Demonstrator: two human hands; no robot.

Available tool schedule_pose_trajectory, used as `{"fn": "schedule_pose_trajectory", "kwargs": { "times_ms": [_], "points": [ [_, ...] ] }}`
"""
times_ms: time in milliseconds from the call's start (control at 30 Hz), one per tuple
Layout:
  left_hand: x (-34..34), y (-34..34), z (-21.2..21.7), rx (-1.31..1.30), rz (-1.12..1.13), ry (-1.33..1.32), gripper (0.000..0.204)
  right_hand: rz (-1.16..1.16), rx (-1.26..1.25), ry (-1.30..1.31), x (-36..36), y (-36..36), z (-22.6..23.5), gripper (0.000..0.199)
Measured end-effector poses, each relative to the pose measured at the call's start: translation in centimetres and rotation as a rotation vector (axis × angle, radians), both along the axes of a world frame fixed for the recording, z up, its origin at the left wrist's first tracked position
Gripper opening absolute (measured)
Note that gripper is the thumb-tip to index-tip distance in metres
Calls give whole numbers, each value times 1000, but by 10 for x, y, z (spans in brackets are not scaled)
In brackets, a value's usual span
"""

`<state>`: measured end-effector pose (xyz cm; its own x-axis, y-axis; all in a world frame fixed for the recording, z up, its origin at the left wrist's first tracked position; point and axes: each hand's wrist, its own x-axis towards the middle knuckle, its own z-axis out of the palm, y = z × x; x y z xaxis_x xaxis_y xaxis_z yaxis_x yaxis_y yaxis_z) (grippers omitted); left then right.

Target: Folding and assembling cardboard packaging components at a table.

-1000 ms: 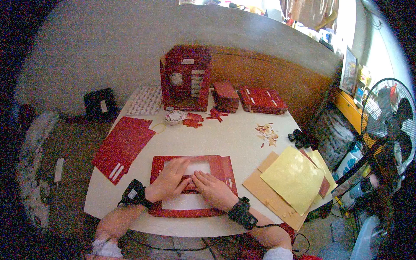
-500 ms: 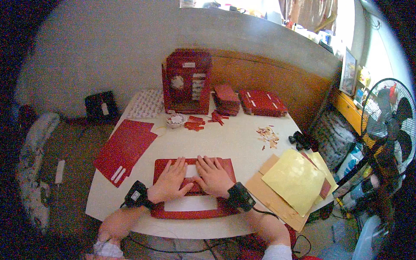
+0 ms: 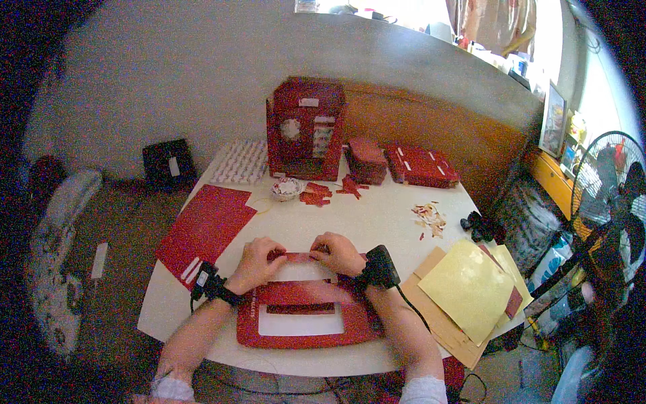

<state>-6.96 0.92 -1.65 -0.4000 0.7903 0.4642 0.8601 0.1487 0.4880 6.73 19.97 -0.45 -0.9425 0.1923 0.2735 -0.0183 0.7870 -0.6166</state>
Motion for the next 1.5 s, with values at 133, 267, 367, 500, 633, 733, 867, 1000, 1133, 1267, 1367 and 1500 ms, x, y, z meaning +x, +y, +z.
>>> {"fn": "schedule_pose_trajectory", "kwargs": {
  "times_ms": [133,267,367,500,633,733,867,1000,1133,1267,1367,1500],
  "points": [
    [-11,-1,-4,-40,51,-63,14,14,-9,-6,-5,-3,-1,15],
    [-11,1,-3,-72,47,-73,13,-34,-35,-58,-7,-2,-2,14],
    [-11,3,-5,-80,72,-90,12,-66,-45,-76,-9,-3,-3,13],
    [-15,3,-7,-92,53,-157,13,-100,-82,-94,-7,-4,-3,14],
    [-27,-12,2,-184,14,-114,16,-24,-113,-83,10,14,-4,18],
    [-39,-21,7,-191,-109,-170,19,19,-126,-75,26,29,-4,20],
    [-49,-27,3,-202,-104,-32,20,15,-112,-81,31,32,1,20],
    [-47,-27,3,-187,-99,13,19,-44,-109,-129,30,32,4,19],
    [-44,-25,2,-161,-51,25,18,-40,-37,-30,28,31,-3,18],
    [-33,-15,9,-99,66,-22,18,-193,65,149,33,27,-1,15],
    [-25,-16,15,186,112,231,16,-177,237,307,43,6,16,10],
    [16,-20,44,199,-445,90,15,240,275,284,86,-44,41,14]
  ]
}}
